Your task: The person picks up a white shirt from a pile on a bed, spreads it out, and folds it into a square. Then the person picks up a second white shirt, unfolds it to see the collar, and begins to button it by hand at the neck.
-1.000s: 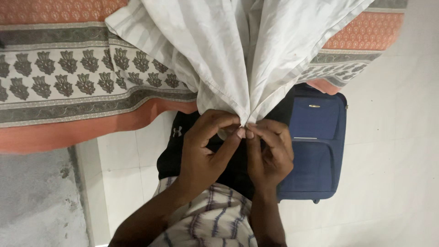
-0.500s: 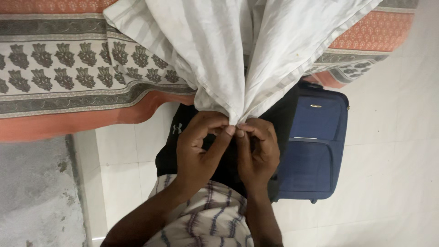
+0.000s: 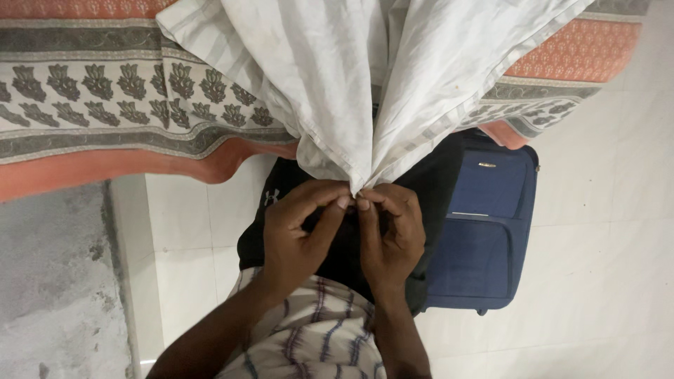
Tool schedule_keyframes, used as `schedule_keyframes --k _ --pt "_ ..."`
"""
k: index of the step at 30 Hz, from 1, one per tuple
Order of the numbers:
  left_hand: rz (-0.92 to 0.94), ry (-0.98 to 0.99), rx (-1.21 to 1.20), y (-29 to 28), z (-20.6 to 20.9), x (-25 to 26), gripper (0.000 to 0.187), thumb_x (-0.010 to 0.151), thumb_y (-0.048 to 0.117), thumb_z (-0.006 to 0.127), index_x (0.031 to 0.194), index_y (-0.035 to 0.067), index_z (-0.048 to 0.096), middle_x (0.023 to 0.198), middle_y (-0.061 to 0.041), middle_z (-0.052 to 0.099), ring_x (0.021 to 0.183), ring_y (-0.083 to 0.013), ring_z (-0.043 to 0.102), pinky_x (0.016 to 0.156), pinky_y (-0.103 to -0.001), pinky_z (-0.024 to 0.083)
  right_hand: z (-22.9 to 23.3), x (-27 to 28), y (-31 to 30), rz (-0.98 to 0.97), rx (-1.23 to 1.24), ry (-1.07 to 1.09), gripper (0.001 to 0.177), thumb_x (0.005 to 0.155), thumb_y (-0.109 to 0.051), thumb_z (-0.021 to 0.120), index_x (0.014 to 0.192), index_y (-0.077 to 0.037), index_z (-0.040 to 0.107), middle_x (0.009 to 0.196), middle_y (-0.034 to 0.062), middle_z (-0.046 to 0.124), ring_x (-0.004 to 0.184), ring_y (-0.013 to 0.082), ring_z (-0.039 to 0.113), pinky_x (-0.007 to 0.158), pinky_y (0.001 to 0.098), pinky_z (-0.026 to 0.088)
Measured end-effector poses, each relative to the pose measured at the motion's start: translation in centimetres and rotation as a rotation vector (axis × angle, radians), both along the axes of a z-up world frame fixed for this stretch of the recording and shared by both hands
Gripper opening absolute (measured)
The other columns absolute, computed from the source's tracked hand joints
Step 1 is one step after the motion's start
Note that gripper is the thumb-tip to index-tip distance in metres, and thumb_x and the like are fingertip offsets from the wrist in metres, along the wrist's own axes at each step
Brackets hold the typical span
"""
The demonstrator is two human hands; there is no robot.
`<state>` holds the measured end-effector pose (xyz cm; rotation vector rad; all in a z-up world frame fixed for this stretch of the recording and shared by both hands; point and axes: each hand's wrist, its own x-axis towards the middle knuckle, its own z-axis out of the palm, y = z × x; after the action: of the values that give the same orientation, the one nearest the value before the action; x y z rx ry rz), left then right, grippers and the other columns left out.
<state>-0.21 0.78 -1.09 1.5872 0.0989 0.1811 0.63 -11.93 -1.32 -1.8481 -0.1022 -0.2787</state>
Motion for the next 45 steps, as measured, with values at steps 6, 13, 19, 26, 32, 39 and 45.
schedule_keyframes --k 6,13,19,26,32,39,45 --pt "-0.120 0.101 -0.275 0.6 -1.6 0.8 0.017 0.098 -0.001 0.070 0.115 -0.002 0.071 0.111 -0.011 0.074 0.102 -0.0150 0.074 0.090 -0.026 0.061 0.3 -0.2 -0.6 -0.033 -0.147 -0.013 0.015 0.099 0.004 0.072 0.113 -0.002 0.070 0.107 0.0089 0.067 0.096 0.0142 0.066 0.082 0.0251 0.053" --pt "-0.228 0.146 -0.435 1.3 -3.1 1.5 0.016 0.100 -0.002 0.069 0.115 -0.003 0.070 0.110 -0.011 0.074 0.104 -0.0155 0.074 0.096 -0.027 0.061 -0.7 0.0 -0.8 -0.019 -0.010 0.002 0.017 0.100 0.004 0.072 0.114 -0.004 0.065 0.110 0.0089 0.068 0.096 0.0121 0.066 0.082 0.0247 0.053" --pt "-0.218 0.240 -0.413 1.5 -3.8 1.9 0.015 0.095 -0.001 0.072 0.110 -0.002 0.071 0.103 -0.008 0.075 0.098 -0.0128 0.074 0.089 -0.026 0.061 -0.3 0.5 -0.4 0.023 -0.148 -0.025 0.016 0.101 0.007 0.068 0.114 -0.003 0.067 0.110 0.0105 0.068 0.099 0.0173 0.068 0.084 0.0278 0.055" --pt "-0.204 0.280 -0.488 0.5 -4.8 1.9 0.014 0.092 0.001 0.078 0.104 0.000 0.071 0.099 -0.005 0.075 0.092 -0.0084 0.071 0.084 -0.022 0.058 0.1 1.2 -0.6 0.049 -0.201 -0.025 0.020 0.099 0.012 0.065 0.114 -0.001 0.067 0.112 0.0116 0.068 0.102 0.0199 0.071 0.087 0.0294 0.056" --pt "-0.193 0.291 -0.478 0.7 -4.6 1.8 0.014 0.091 0.004 0.078 0.104 0.002 0.071 0.099 -0.004 0.076 0.092 -0.0078 0.073 0.085 -0.022 0.059 -0.3 1.7 -1.3 0.134 -0.160 -0.030 0.024 0.097 0.013 0.066 0.116 -0.001 0.068 0.113 0.0143 0.069 0.097 0.0200 0.071 0.078 0.0275 0.056" --pt "-0.275 0.239 -0.227 1.4 -4.4 2.4 0.015 0.092 0.008 0.079 0.104 0.003 0.072 0.099 -0.005 0.077 0.094 -0.0122 0.075 0.086 -0.026 0.061 -0.9 1.7 -2.1 0.149 -0.229 -0.066 0.024 0.093 0.011 0.071 0.114 0.000 0.070 0.111 0.0150 0.071 0.100 0.0206 0.074 0.081 0.0281 0.059" --pt "-0.342 0.206 -0.203 2.3 -4.5 2.8 0.015 0.095 0.007 0.075 0.109 0.003 0.072 0.102 -0.005 0.077 0.095 -0.0129 0.075 0.086 -0.026 0.062 -1.2 1.7 -1.6 0.117 -0.144 -0.067 0.021 0.095 0.012 0.069 0.113 0.001 0.067 0.112 0.0156 0.071 0.100 0.0227 0.074 0.085 0.0295 0.060"
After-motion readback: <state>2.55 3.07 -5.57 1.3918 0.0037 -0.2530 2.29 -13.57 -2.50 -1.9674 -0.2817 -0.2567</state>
